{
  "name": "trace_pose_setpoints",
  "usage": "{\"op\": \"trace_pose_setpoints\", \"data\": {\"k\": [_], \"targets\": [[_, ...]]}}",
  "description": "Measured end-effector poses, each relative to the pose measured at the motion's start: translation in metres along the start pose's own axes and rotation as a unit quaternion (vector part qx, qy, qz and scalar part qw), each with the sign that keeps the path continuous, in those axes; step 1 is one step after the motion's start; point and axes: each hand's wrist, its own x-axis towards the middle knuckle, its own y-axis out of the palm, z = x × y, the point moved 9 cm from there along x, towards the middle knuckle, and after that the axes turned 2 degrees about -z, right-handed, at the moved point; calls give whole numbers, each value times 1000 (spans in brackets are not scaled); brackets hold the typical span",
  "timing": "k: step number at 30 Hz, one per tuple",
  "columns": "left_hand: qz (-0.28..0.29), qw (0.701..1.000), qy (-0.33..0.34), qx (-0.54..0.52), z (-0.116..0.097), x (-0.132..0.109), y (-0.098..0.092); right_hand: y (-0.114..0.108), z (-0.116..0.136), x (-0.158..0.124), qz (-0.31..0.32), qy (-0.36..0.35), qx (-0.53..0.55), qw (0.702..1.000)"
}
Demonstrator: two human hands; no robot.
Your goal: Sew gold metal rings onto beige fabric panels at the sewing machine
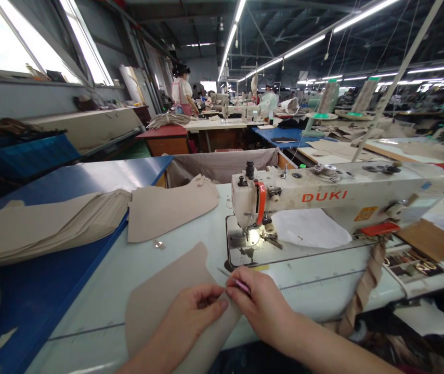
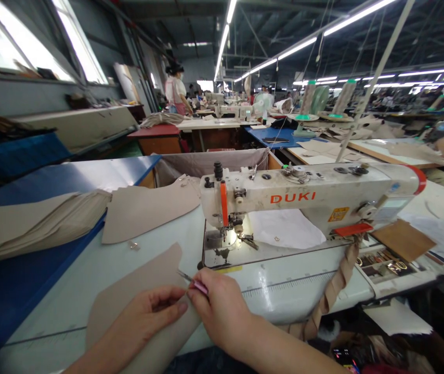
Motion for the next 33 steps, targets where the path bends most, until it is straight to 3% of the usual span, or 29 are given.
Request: {"op": "trace_pose_setpoints", "data": {"k": [5, 8, 11, 13, 15, 16, 18, 20, 22, 24, 28, 33], "targets": [[5, 1000, -1, -7, 0, -1, 2, 2, 2, -1, 24, -11, -1, 1000], [37, 998, -15, -45, 8, 1, 5, 9, -8, -2, 50, 52, 164, 984], [56, 994, -34, -90, 20, 4, 6, 30, -18, -6, 127, 154, 401, 894], [44, 991, -52, -118, 30, 6, 4, 40, -19, -9, 176, 198, 496, 827], [27, 986, -77, -144, 40, 5, 2, 41, -20, -10, 188, 215, 536, 795], [24, 984, -85, -154, 43, 5, 1, 39, -23, -9, 181, 217, 533, 797], [29, 981, -88, -170, 43, 3, 3, 30, -29, -7, 142, 207, 488, 836], [29, 980, -82, -178, 39, 2, 3, 15, -30, -6, 93, 170, 388, 901], [23, 981, -80, -176, 35, 2, 2, -3, -22, -9, 56, 102, 235, 965], [20, 983, -77, -167, 31, 2, 1, -15, -7, -16, 52, 16, 60, 997], [12, 985, -76, -155, 30, 3, -1, -17, 6, -27, 79, -107, -164, 977], [23, 986, -74, -146, 31, 3, 0, -13, -1, -25, 55, -164, -291, 941]]}}
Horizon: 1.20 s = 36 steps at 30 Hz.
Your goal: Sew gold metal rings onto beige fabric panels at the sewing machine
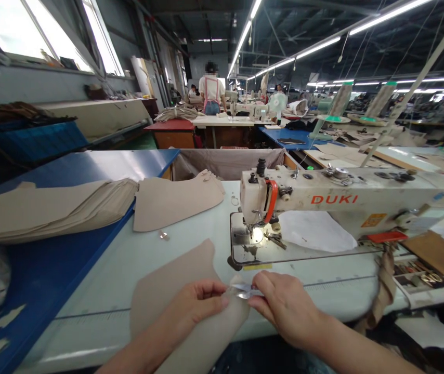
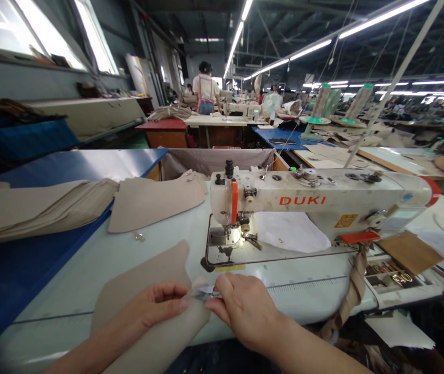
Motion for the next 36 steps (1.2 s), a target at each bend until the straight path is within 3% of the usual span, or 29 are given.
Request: {"op": "trace_pose_setpoints", "data": {"k": [10, 17, 28, 36], "targets": [[20, 999, 3, 32, 2, 2, 1, 4, 4, 5, -18, -37, -48, 998], [35, 999, -21, -19, 13, 5, 0, 4, 5, 6, -28, -61, -57, 996], [49, 998, -32, -27, 13, 5, 3, -1, 9, 9, -58, -79, -47, 994], [49, 998, -36, -33, 13, 2, 5, -7, -5, 3, -92, 24, 91, 991]]}}
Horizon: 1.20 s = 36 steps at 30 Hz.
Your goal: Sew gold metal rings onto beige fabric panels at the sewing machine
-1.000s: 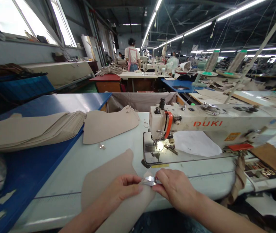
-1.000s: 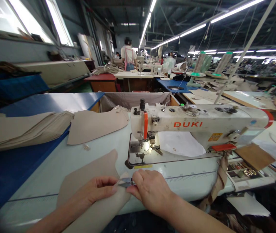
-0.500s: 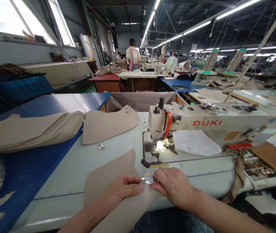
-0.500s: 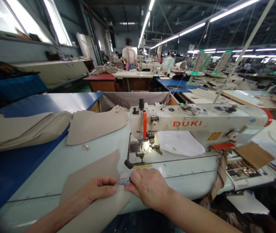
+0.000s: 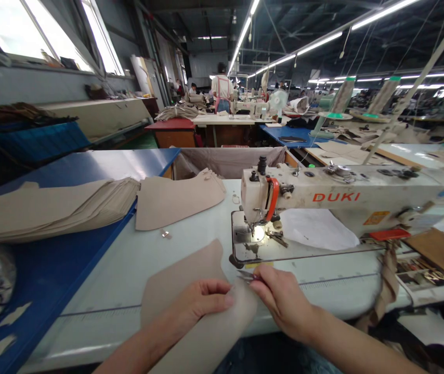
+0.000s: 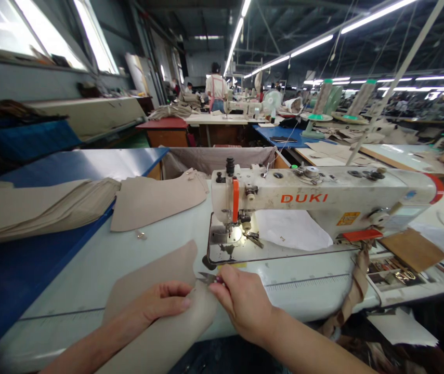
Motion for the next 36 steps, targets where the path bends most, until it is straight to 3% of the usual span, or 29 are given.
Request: {"op": "trace_pose_setpoints", "data": {"k": [8, 18, 20, 23, 26, 30, 33, 36], "targets": [[-18, 999, 31, 21, -5, 1, -4, -1, 14, -5, 25, -79, -119, 989], [8, 999, 0, -32, -1, -1, 7, 3, 17, -2, 35, -99, -142, 984], [8, 999, -6, -45, 2, 1, 7, -1, 12, -2, 26, -67, -86, 994], [-9, 998, -7, -66, 4, 2, 5, -11, -6, -3, -13, 65, 85, 994], [-33, 998, 17, -51, -3, -1, 5, -6, -15, -10, -20, 181, 266, 947], [-91, 992, 78, 42, -20, -8, 10, 16, -10, -18, -3, 255, 425, 869], [-125, 978, 146, 78, -32, -9, 23, 24, -18, -26, -49, 313, 482, 817], [-139, 965, 196, 101, -38, -5, 42, 24, -29, -32, -83, 341, 486, 800]]}}
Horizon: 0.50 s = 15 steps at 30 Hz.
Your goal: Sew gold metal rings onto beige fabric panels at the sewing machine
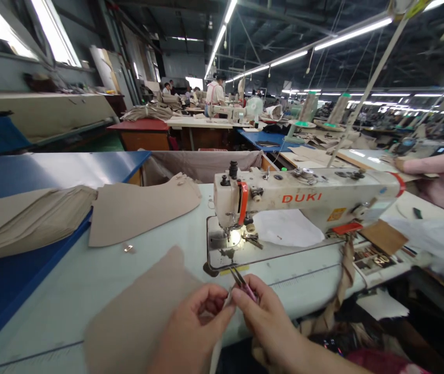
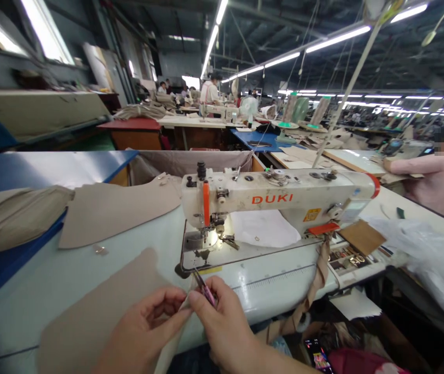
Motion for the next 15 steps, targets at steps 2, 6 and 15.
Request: {"op": "trace_pose_setpoints", "data": {"k": [2, 6, 15], "targets": [[-1, 1000, 28, 10, -2, 2, 14, -9, 1, 3, -23, -7, 4, 1000], [-14, 992, 112, 59, -8, 10, 30, -29, -7, 11, -67, 22, 48, 996], [-39, 969, 174, 172, -34, 40, 9, -39, -18, 14, -101, 100, 106, 984]]}}
